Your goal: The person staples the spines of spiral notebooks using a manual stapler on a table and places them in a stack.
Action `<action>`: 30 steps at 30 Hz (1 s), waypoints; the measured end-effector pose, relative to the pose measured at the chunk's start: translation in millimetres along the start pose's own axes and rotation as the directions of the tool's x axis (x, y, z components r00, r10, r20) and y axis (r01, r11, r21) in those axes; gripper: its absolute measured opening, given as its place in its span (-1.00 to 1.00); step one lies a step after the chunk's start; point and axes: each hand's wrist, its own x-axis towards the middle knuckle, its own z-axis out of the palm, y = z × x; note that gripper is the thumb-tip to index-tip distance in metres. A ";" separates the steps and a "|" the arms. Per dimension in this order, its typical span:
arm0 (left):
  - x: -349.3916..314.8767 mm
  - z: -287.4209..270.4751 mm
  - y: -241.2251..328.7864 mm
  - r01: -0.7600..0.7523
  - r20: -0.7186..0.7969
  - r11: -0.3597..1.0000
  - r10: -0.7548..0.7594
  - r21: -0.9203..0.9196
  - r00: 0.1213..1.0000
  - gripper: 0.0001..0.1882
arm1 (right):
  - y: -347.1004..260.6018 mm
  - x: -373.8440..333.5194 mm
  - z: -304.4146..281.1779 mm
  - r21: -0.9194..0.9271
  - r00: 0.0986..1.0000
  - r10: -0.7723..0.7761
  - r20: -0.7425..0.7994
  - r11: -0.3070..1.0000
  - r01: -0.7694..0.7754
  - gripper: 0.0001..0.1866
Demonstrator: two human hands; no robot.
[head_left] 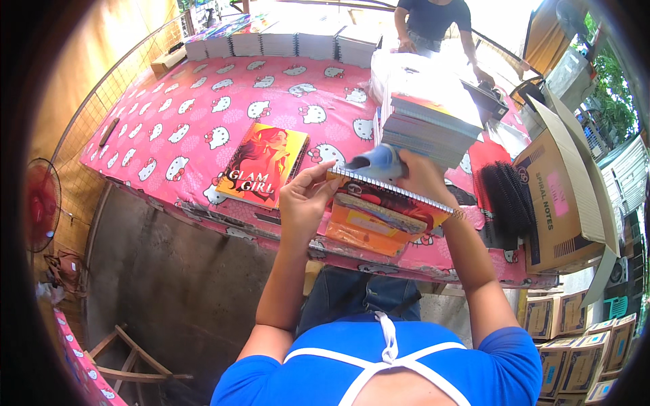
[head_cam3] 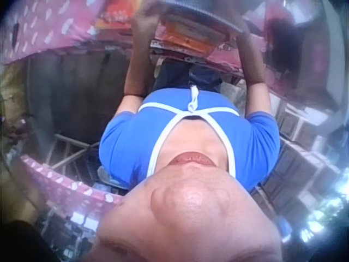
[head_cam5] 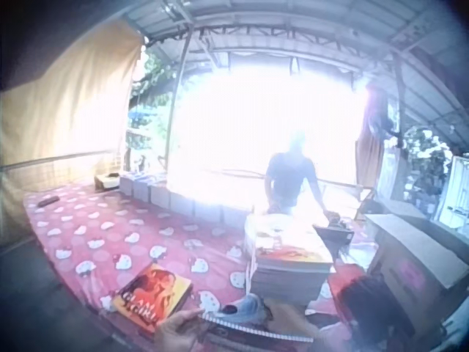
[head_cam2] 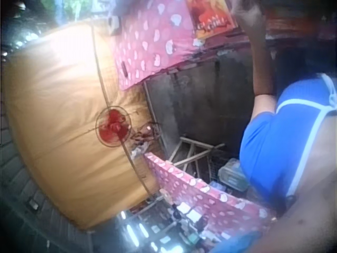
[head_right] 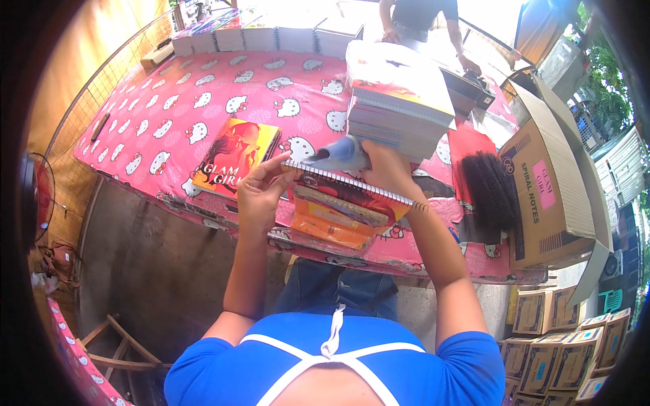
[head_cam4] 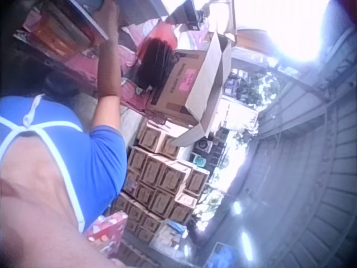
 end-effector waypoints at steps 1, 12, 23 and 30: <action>1.1 0.4 0.0 0.015 0.013 0.999 -0.015 -0.037 1.000 -0.61 | 17.4 -6.5 11.7 -0.089 1.000 0.003 -0.025 0.996 -0.005 -0.55; -40.2 43.9 120.3 -0.850 -0.186 0.443 0.896 0.285 0.404 -0.77 | 85.6 -191.6 18.4 -0.176 0.930 0.321 -0.180 0.920 -0.351 -0.29; -66.3 48.7 3.7 -0.485 0.261 0.765 0.409 0.423 0.874 -0.76 | 12.2 -194.8 0.3 0.607 0.909 0.359 -0.214 0.777 -0.164 -0.61; -69.1 48.5 9.7 -0.509 0.300 0.713 0.411 0.483 0.861 -0.78 | -61.0 -170.5 -7.0 0.372 0.935 -0.142 -0.326 0.890 0.265 -0.60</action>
